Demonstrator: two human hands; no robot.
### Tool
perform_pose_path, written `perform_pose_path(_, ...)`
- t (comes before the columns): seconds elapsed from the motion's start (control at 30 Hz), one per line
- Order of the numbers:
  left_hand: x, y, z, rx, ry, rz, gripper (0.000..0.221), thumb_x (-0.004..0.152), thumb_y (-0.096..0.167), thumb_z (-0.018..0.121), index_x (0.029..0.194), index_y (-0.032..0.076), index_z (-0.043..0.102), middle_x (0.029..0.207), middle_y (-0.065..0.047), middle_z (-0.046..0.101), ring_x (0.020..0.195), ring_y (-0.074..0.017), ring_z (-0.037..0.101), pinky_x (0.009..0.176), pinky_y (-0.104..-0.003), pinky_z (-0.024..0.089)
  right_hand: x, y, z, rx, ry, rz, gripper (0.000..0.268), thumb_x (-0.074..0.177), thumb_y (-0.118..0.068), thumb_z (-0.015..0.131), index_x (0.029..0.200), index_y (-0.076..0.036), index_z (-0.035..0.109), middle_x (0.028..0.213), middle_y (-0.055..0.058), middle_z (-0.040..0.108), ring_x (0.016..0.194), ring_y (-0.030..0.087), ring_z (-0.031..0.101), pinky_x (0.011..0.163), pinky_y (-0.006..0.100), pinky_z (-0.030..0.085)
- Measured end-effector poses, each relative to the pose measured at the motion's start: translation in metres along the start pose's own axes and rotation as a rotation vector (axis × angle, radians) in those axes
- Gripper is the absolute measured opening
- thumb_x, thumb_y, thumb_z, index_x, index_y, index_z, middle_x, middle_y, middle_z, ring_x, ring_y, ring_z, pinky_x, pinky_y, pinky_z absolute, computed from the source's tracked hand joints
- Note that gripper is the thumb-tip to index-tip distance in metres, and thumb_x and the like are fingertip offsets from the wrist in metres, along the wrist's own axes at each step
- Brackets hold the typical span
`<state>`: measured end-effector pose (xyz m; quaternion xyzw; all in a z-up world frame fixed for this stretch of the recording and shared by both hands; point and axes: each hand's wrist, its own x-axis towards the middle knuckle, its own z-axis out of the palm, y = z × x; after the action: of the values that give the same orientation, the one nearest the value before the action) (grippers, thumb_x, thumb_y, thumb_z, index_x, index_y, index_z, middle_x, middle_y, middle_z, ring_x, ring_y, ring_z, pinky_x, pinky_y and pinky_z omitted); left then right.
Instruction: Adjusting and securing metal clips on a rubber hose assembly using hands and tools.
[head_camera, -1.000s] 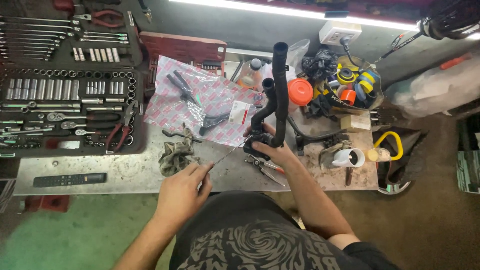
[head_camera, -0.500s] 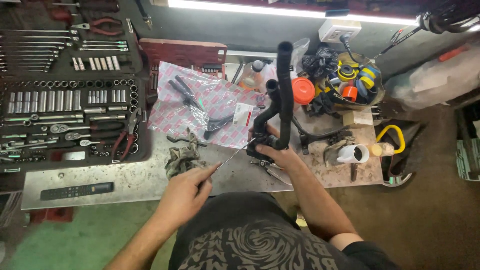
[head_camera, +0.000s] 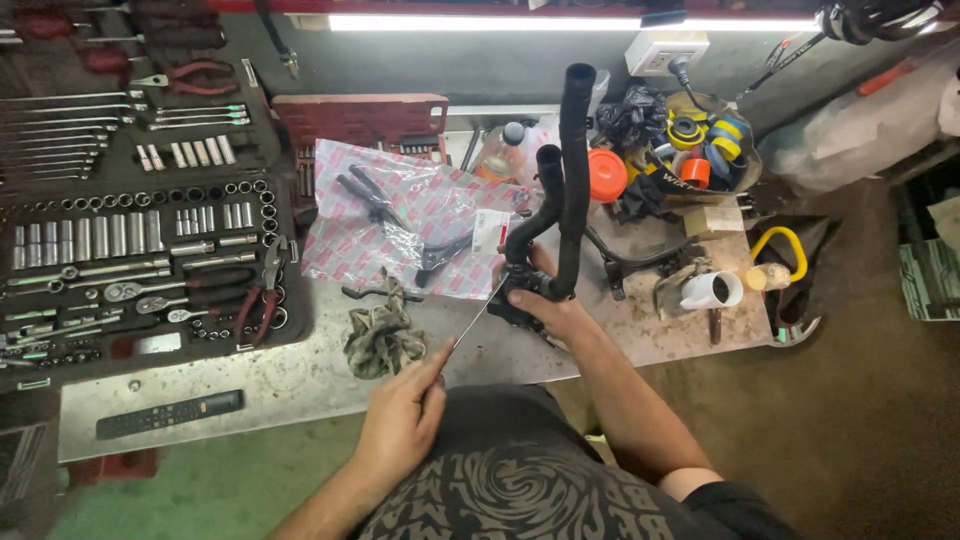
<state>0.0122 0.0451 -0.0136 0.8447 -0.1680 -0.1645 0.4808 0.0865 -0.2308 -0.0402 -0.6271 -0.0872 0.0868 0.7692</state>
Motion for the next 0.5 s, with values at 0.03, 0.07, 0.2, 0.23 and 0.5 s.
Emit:
perform_pose_path(0.03, -0.002, -0.001, 0.002, -0.001, -0.001, -0.002, 0.053, 0.102, 0.019, 0.048, 0.155, 0.019, 0.049, 0.087, -0.003, 0.063, 0.075, -0.024, 0.06, 0.063, -0.038, 0.043, 0.0, -0.003, 0.005, 0.001, 0.001, 0.002, 0.061, 0.091, -0.023, 0.073, 0.141, -0.008, 0.043, 0.113, 0.008, 0.063, 0.101, 0.018, 0.061, 0.087, 0.036, 0.055)
perform_pose_path(0.07, -0.001, -0.002, 0.003, -0.006, 0.018, 0.043, 0.053, 0.101, 0.017, 0.048, 0.154, 0.018, 0.05, 0.085, -0.004, 0.062, 0.073, -0.0241, 0.06, 0.063, -0.038, 0.043, 0.0, -0.007, 0.009, 0.029, -0.002, 0.0, 0.06, 0.091, -0.024, 0.074, 0.14, -0.007, 0.044, 0.111, 0.007, 0.063, 0.1, 0.017, 0.061, 0.087, 0.035, 0.054)
perform_pose_path(0.2, 0.005, 0.014, -0.029, 0.105, -0.128, -0.09, 0.056, 0.098, 0.019, 0.049, 0.154, 0.026, 0.051, 0.093, -0.002, 0.072, 0.077, -0.0239, 0.067, 0.064, -0.038, 0.048, -0.005, -0.011, 0.011, 0.047, -0.026, 0.094, 0.062, 0.09, -0.024, 0.073, 0.143, -0.009, 0.045, 0.107, 0.005, 0.061, 0.092, 0.012, 0.059, 0.079, 0.028, 0.05)
perform_pose_path(0.23, 0.008, 0.017, -0.036, 0.107, -0.13, -0.084, 0.056, 0.098, 0.019, 0.049, 0.154, 0.026, 0.051, 0.093, -0.002, 0.072, 0.077, -0.0239, 0.067, 0.064, -0.038, 0.048, -0.004, -0.011, 0.011, 0.046, -0.021, 0.09, 0.062, 0.09, -0.024, 0.073, 0.143, -0.009, 0.045, 0.107, 0.005, 0.061, 0.092, 0.012, 0.059, 0.079, 0.028, 0.05)
perform_pose_path(0.5, 0.002, -0.005, -0.02, -0.008, -0.054, -0.02, 0.055, 0.1, 0.02, 0.047, 0.155, 0.022, 0.048, 0.088, -0.004, 0.067, 0.075, -0.0262, 0.063, 0.061, -0.039, 0.043, 0.002, -0.01, 0.03, 0.159, -0.015, -0.025, 0.069, 0.091, -0.026, 0.075, 0.147, -0.006, 0.04, 0.106, 0.007, 0.061, 0.091, 0.016, 0.062, 0.077, 0.032, 0.054)
